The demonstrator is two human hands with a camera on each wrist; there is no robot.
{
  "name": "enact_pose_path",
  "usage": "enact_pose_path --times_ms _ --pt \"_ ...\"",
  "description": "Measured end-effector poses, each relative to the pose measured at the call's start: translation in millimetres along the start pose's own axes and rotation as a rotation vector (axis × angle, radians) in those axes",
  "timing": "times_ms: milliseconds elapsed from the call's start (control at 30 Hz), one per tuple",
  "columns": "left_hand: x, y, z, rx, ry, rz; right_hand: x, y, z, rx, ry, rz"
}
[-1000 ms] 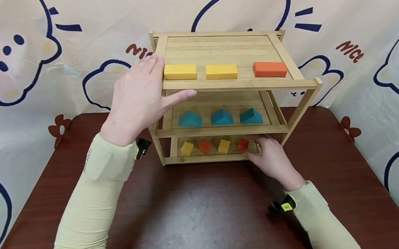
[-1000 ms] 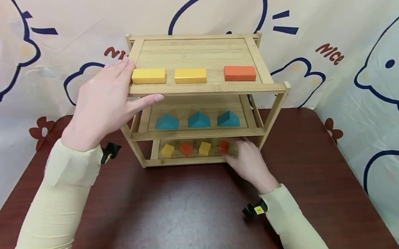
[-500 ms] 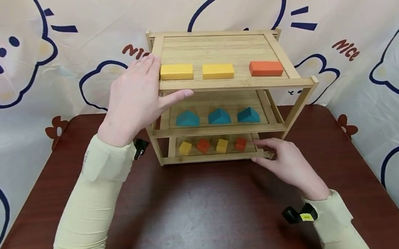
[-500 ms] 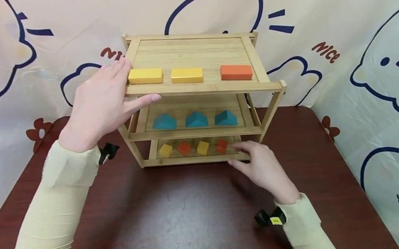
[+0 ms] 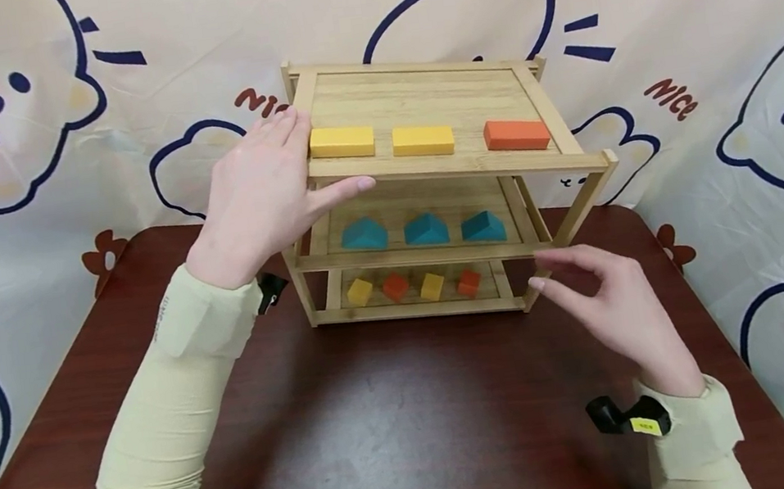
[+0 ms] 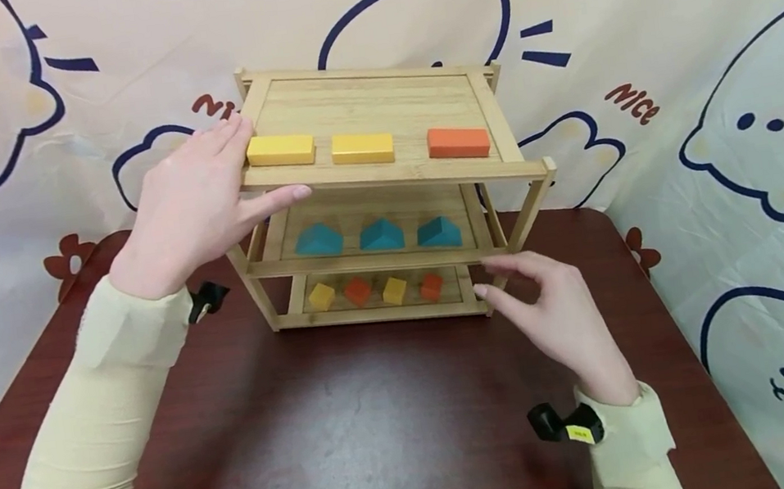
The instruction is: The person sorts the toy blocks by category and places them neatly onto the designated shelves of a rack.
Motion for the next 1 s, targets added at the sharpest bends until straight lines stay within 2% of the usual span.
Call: enact_pose_path --times_ms 100,267,400,467,633,767,867,1000 --pt "-0.1 0.3 -0.2 0.006 0.004 -0.005 1.0 -10 11 0.077 -0.067 -0.153" --pt "-0.2 1.7 -1.0 -0.005 0.014 -0.049 1.6 -29 35 0.262 -0.184 -0.435" --pt "-4.5 1.1 0.1 -0.089 0.039 -0.113 2.7 -37 38 0.37 -0.22 -0.622" --pt "-9.1 -0.2 2.1 -0.148 0.036 -0.134 2.7 -38 34 0.397 -0.216 -0.675" --pt "-25.6 -5.0 17.7 -0.213 0.012 -0.185 5.2 -44 22 0.452 -0.22 -0.721" --pt "-37.1 -2.3 38.9 -0.212 0.013 -0.218 8.9 -48 10 0.402 -0.18 -0.724" --pt "-42.4 5.0 55.8 -0.187 -0.02 -0.19 17.0 -49 -7 0.31 -0.114 -0.695" --pt "-47.2 16.2 74.9 -0.147 -0.07 -0.131 34.7 -48 -39 0.222 -0.01 -0.604"
Point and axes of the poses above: each hand's wrist, its own x-axis towards the middle knuckle, its own y-axis out of the palm, z = x × y, the point moved 3 cm from there along x, towards the middle knuckle, and after that the axes turned 4 degrees about -x, right-handed, at the moved point
